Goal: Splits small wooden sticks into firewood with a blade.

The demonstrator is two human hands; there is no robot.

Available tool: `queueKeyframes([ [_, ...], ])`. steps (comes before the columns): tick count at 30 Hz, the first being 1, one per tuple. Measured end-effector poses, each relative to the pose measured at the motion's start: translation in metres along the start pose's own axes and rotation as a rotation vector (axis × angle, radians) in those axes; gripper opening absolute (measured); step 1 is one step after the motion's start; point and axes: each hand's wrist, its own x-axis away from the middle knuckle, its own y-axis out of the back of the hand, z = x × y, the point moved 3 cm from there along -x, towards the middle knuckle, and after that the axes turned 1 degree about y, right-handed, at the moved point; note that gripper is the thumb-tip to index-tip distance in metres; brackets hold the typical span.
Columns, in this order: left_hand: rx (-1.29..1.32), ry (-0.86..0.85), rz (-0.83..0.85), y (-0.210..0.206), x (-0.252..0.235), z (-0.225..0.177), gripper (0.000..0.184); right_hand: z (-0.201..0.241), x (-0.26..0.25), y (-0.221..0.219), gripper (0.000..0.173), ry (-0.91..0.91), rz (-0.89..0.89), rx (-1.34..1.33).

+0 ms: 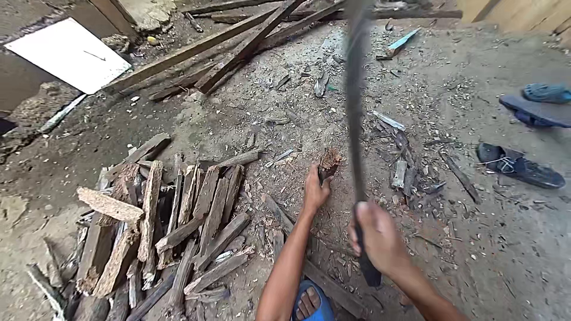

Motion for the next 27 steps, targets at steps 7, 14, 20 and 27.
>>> queueKeyframes([
  [7,-0.014,0.007,0.006,0.004,0.002,-0.003,0.056,-0.057,-0.01,-0.011,0.046,-0.411,0.046,0.03],
  [14,0.041,-0.015,0.027,0.004,0.001,0.007,0.06,-0.059,-0.009,-0.025,0.044,-0.382,0.017,0.007],
  [20,0.208,-0.03,-0.033,0.036,0.015,0.01,0.087,0.032,0.012,0.001,0.051,-0.066,-0.051,-0.021],
  [27,0.23,0.032,-0.35,0.076,0.049,0.044,0.058,0.123,0.055,0.04,0.045,0.215,0.054,-0.328],
])
